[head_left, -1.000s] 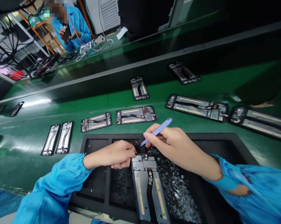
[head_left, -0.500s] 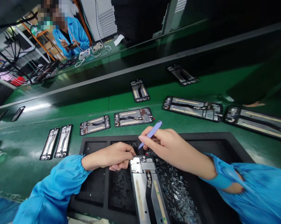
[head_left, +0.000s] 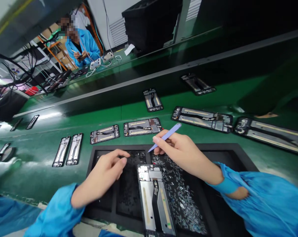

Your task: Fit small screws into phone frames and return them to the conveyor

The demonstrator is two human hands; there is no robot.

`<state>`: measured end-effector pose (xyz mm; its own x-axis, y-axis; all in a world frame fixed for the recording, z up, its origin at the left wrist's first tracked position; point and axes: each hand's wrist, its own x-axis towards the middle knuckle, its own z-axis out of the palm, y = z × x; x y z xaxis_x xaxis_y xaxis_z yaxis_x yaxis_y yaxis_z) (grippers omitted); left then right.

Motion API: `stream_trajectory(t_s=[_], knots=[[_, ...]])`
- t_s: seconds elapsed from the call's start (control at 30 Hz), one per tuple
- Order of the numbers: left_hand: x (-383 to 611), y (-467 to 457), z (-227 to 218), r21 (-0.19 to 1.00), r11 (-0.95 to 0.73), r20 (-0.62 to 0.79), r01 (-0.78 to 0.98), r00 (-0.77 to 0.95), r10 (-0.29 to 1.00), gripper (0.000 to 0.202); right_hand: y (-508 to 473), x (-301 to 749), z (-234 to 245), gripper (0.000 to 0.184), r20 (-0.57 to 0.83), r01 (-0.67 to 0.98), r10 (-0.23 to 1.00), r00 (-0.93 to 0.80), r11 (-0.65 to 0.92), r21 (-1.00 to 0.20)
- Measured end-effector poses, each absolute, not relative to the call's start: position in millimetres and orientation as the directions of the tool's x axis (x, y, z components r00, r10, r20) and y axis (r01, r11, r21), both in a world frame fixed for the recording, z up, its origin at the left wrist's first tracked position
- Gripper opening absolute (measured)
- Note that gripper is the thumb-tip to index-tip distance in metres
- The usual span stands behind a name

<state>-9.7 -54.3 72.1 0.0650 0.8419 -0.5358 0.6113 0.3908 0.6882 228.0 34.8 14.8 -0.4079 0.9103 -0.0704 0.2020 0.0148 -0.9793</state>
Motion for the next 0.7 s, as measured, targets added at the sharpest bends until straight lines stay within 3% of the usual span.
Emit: stream_trajectory(t_s=[0.1,0.2,0.33,0.7], knots=[[14.6,-122.2,59.1,0.576,0.174,-0.078,0.799,-0.158,0.984,0.046,35.6,230.0,10.7,0.046,-0.050,0.160,0.928,-0.369,0.010,-0.987],[51.6,-165.3,23.3,0.376,0.080,0.124,0.923,-0.136,0.983,0.068,34.2,230.1,9.1,0.049,-0.037,0.140,0.931,-0.364,0.016,-0.990],[82.9,-158.4,-0.9,0.227,0.132,0.137,0.965,-0.166,0.977,0.067,29.4,229.9,12.5,0.050,-0.017,0.132,0.922,-0.387,0.037,-0.991],[95.4,-134.6,12.3,0.176,0.204,0.076,0.963,-0.220,0.973,0.058,27.5,230.9,18.8,0.046,0.018,0.073,0.918,-0.395,0.051,-0.996]])
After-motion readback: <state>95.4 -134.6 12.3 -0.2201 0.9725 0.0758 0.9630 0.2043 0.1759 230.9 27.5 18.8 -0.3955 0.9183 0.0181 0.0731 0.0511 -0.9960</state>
